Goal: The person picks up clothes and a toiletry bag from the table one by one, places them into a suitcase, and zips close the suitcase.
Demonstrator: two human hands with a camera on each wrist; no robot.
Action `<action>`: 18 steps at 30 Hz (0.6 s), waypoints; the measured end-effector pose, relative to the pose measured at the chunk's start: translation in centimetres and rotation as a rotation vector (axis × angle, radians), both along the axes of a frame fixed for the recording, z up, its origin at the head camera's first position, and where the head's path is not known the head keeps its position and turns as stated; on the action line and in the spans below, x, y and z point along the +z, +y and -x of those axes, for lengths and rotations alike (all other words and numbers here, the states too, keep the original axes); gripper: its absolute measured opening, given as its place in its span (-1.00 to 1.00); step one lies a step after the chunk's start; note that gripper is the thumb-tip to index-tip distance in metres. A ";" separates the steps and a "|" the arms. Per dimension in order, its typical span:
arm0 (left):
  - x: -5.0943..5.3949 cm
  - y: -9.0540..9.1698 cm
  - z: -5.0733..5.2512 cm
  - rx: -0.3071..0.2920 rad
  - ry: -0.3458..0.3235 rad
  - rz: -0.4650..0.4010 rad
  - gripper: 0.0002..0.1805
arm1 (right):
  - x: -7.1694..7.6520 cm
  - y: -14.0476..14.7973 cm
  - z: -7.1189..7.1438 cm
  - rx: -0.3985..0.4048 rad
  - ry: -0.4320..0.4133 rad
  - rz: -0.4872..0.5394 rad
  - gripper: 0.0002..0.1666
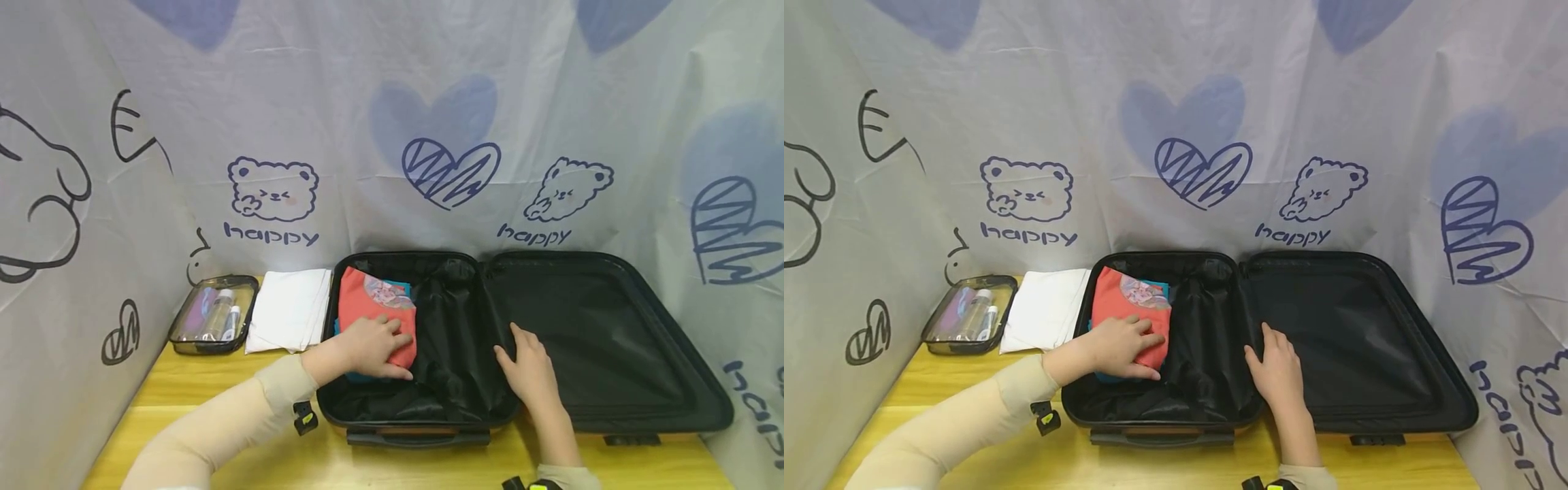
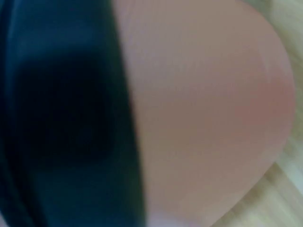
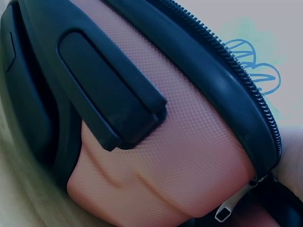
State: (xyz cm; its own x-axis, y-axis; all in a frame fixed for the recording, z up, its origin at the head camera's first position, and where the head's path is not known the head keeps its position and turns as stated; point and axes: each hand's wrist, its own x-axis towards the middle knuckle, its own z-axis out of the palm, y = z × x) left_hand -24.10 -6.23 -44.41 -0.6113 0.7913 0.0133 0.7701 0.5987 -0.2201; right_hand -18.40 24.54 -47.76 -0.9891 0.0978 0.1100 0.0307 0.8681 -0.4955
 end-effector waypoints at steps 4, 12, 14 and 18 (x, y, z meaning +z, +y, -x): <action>0.4 0.1 0.5 0.029 -0.044 -0.006 -0.21 | 0.0 0.1 0.0 0.004 -0.005 -0.003 -0.22; -0.4 -0.4 2.0 0.158 -0.352 -0.012 -0.03 | -0.1 0.1 -0.1 0.008 -0.015 0.003 -0.21; -0.9 -0.8 2.2 0.209 -0.411 -0.017 0.04 | -0.2 0.1 -0.1 0.009 -0.020 0.006 -0.21; -1.7 -1.3 2.0 0.284 -0.477 -0.019 0.08 | -0.1 0.1 0.0 0.011 -0.022 0.006 -0.21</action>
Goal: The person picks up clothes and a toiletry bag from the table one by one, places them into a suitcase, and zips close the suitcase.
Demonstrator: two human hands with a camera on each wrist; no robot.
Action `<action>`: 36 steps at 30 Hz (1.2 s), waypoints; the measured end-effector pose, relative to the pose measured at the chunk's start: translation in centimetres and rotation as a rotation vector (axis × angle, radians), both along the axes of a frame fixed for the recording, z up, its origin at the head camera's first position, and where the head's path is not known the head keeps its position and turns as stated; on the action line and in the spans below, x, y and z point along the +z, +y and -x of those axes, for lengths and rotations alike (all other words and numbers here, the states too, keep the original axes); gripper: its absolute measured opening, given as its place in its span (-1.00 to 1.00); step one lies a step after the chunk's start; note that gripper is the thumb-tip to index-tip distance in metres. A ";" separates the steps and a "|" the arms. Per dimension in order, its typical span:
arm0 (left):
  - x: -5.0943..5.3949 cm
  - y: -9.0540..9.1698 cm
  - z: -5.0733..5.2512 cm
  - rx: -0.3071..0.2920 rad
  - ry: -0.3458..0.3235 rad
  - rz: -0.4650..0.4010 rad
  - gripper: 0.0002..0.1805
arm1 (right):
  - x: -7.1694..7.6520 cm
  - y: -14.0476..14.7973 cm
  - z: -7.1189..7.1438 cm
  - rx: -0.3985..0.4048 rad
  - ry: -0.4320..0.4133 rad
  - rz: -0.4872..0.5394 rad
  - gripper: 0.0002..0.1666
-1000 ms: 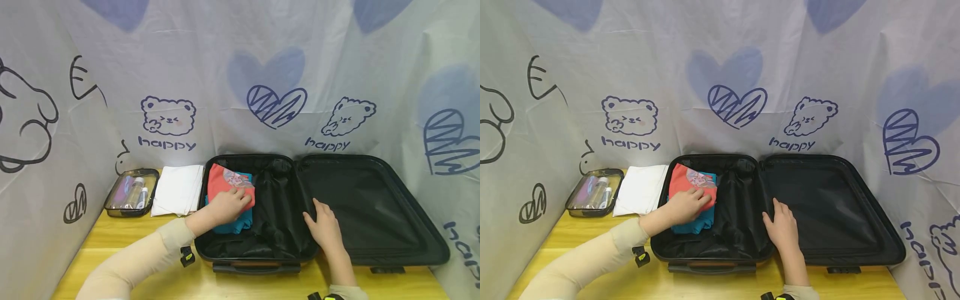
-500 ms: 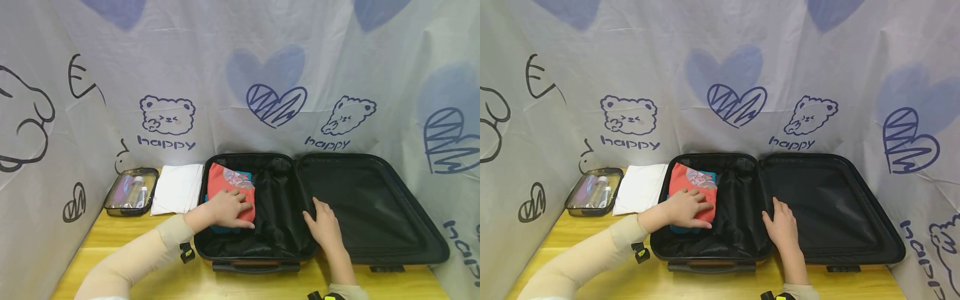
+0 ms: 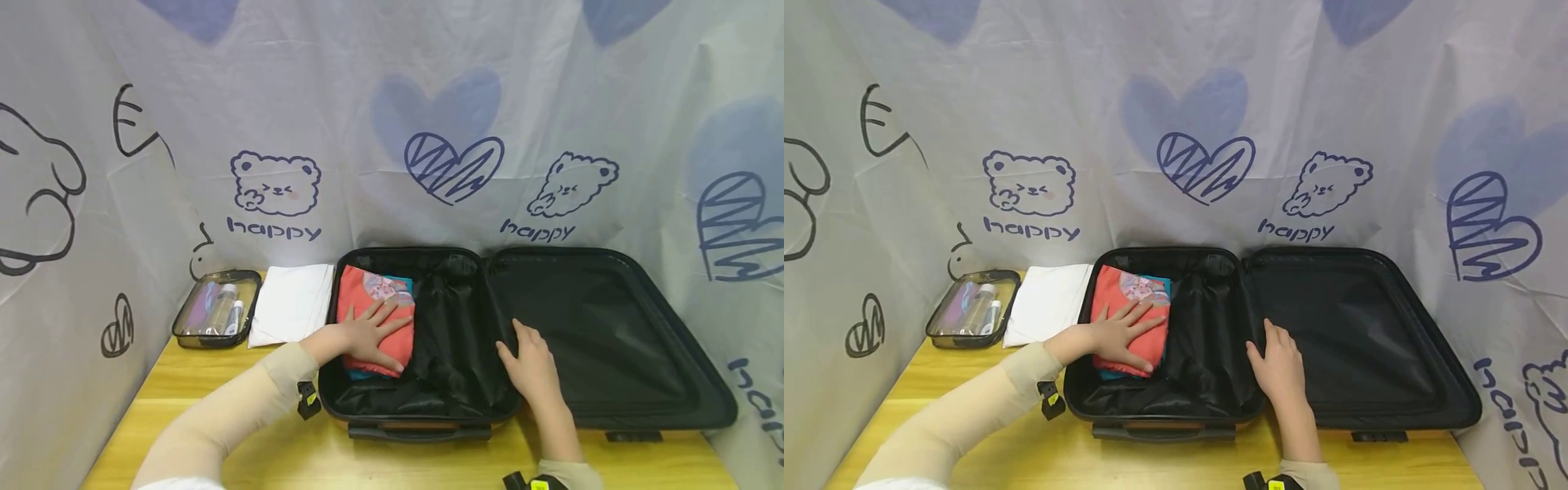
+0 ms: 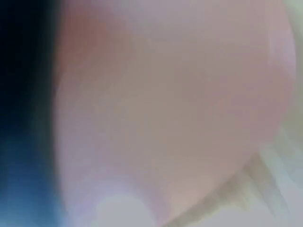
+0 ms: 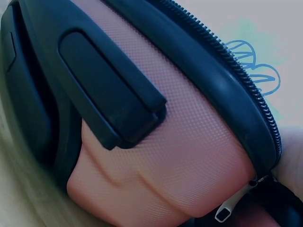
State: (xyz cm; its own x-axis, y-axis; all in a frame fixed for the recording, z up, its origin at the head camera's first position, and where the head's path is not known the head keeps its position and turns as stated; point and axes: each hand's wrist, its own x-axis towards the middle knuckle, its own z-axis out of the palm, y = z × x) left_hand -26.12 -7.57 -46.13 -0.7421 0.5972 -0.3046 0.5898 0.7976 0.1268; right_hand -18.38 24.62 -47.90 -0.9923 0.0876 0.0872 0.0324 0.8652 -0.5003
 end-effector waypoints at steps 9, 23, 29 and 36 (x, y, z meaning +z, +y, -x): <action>-0.4 -0.3 -0.2 0.006 0.013 0.004 0.04 | -0.1 -0.1 0.0 -0.003 0.018 0.005 -0.21; 1.3 -4.1 3.5 0.103 0.306 -0.153 -0.07 | 0.1 0.1 0.2 -0.012 0.015 0.006 -0.22; 0.3 -4.3 4.8 -0.001 0.380 -0.155 -0.10 | 0.3 0.1 0.2 -0.011 0.008 0.004 -0.22; -0.7 -4.4 5.9 0.006 0.374 -0.103 -0.17 | 0.3 -0.1 0.0 -0.012 0.005 0.007 -0.22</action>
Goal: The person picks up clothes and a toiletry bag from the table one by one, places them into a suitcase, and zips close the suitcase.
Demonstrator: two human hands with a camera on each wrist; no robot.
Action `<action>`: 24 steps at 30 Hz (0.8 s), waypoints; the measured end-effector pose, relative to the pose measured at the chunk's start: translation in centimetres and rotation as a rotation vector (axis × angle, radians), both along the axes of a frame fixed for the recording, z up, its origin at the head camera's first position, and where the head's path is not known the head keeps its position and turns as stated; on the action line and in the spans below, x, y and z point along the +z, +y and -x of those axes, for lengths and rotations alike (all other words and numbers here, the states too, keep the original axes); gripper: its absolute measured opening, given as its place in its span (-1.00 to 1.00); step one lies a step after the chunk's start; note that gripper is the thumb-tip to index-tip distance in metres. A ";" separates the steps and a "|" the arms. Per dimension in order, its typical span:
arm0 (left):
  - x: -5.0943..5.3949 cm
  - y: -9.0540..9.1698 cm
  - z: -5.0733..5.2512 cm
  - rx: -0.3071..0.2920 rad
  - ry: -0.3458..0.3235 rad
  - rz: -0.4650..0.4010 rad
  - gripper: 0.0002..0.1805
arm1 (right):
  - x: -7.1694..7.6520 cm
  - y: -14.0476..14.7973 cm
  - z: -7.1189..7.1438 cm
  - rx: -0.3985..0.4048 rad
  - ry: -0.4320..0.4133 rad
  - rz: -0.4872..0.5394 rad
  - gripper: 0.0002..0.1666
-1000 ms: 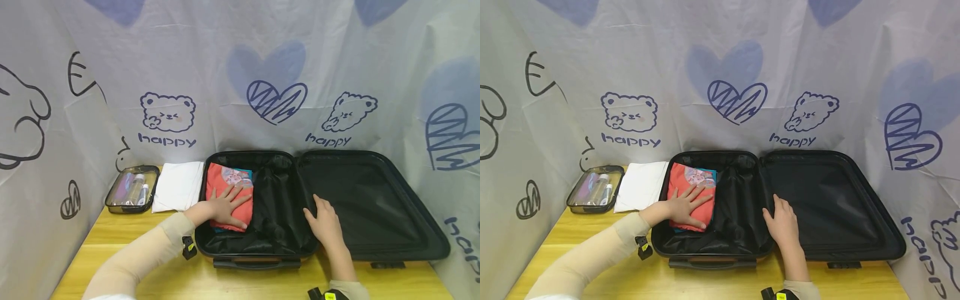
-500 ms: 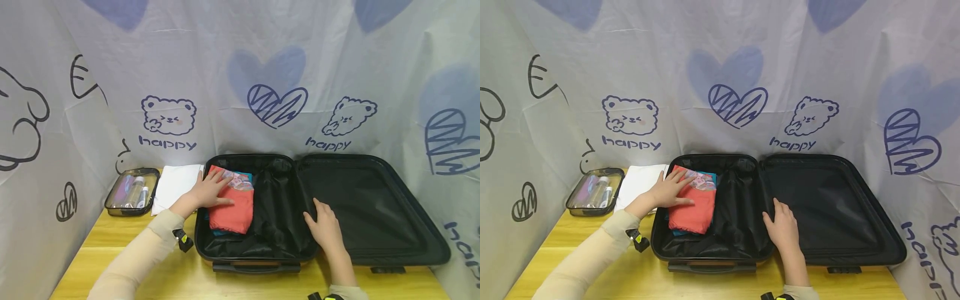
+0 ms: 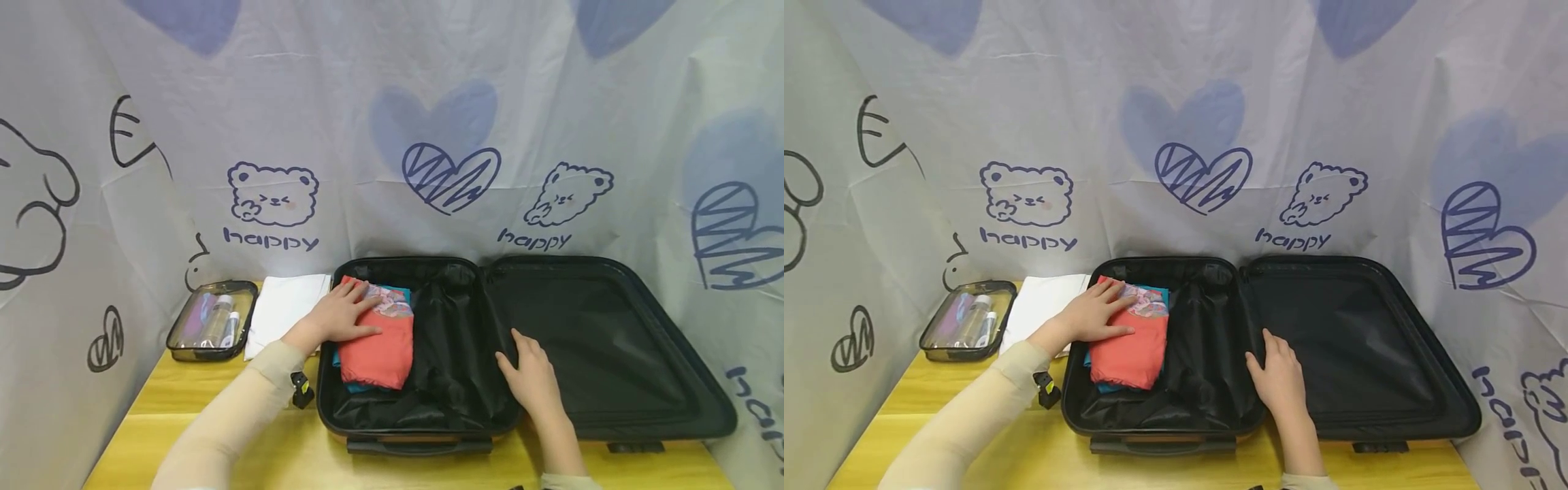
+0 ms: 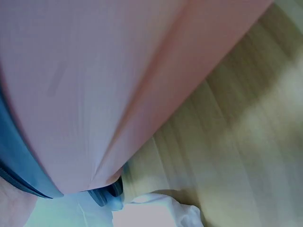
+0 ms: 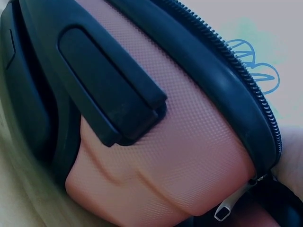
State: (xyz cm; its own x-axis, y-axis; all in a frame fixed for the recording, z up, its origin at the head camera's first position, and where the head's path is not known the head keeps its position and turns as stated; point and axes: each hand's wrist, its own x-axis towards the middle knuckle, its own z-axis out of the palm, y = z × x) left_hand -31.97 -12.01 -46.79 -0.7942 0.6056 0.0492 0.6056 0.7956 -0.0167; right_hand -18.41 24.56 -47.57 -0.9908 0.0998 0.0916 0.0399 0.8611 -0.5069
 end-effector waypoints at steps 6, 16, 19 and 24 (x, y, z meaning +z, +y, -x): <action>-0.4 0.3 0.6 0.027 -0.037 0.116 -0.16 | -0.3 0.1 0.0 0.005 0.008 0.003 -0.21; -0.3 0.7 0.8 0.019 -0.006 0.105 -0.18 | 0.0 0.3 0.2 0.010 0.000 0.004 -0.21; -0.2 0.4 0.4 -0.008 0.058 0.007 -0.20 | 0.1 0.3 0.2 0.009 -0.009 0.003 -0.22; 0.1 -0.5 -1.1 -0.031 0.125 -0.129 -0.23 | -0.1 0.3 0.1 0.009 -0.014 0.001 -0.22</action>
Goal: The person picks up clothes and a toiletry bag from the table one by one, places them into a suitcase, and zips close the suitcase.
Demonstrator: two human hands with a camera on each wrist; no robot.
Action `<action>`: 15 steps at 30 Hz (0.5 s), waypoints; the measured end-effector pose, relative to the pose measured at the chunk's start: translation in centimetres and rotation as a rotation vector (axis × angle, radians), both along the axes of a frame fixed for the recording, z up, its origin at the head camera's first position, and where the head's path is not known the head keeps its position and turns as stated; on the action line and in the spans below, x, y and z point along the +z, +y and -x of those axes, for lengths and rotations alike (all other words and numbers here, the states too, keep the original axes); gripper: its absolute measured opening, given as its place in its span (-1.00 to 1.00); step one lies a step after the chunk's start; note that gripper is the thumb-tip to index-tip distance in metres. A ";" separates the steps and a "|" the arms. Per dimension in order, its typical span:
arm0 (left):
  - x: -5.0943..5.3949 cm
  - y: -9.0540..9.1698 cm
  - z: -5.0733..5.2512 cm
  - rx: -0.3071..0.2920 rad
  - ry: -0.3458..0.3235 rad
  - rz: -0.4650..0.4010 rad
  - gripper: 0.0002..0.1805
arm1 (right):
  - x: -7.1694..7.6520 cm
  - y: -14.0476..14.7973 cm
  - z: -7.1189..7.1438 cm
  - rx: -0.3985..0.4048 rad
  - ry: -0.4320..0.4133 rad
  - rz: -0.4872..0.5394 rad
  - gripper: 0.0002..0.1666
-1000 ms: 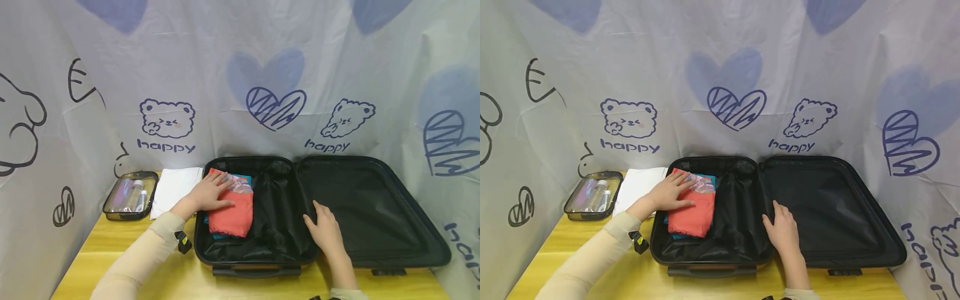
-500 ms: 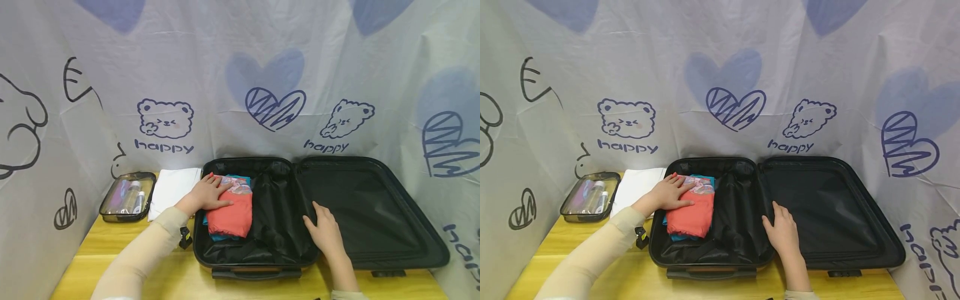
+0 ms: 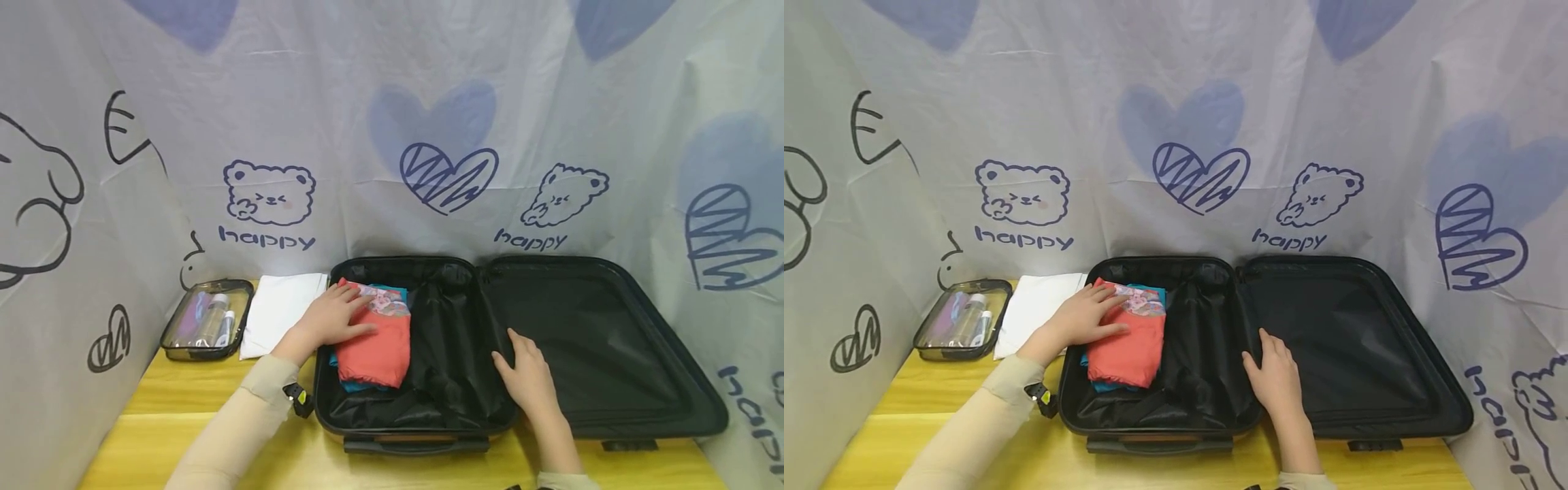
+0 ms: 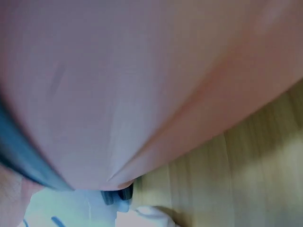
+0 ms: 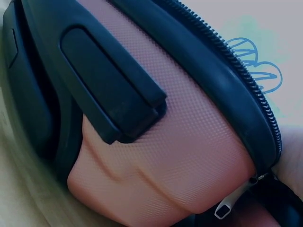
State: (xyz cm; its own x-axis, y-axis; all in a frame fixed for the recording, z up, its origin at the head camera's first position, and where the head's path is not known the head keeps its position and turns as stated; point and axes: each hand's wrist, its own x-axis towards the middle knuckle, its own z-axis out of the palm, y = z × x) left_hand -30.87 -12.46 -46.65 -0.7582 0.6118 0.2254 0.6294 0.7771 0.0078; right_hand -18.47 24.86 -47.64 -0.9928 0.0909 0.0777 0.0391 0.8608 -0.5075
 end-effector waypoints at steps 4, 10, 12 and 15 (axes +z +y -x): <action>0.4 -1.2 -1.2 0.017 0.021 -0.090 -0.25 | -0.1 -0.1 0.0 0.000 0.000 0.001 -0.22; 0.7 -3.1 -3.2 0.103 0.018 -0.184 -0.27 | -0.1 -0.1 -0.1 0.000 0.017 -0.003 -0.22; 0.8 -3.7 -3.9 0.140 0.019 -0.221 -0.28 | -0.1 -0.1 -0.1 -0.003 0.020 -0.003 -0.22; 0.6 -5.0 -4.8 0.206 0.034 -0.286 -0.28 | -0.1 -0.2 -0.1 -0.001 0.016 0.000 -0.22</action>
State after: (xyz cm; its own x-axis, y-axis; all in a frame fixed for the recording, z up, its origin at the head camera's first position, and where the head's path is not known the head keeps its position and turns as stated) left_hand -26.02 -17.47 -46.03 -0.8482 0.3556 0.3926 0.4634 0.8572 0.2247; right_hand -18.41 24.63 -47.71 -0.9913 0.0922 0.0938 0.0320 0.8608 -0.5080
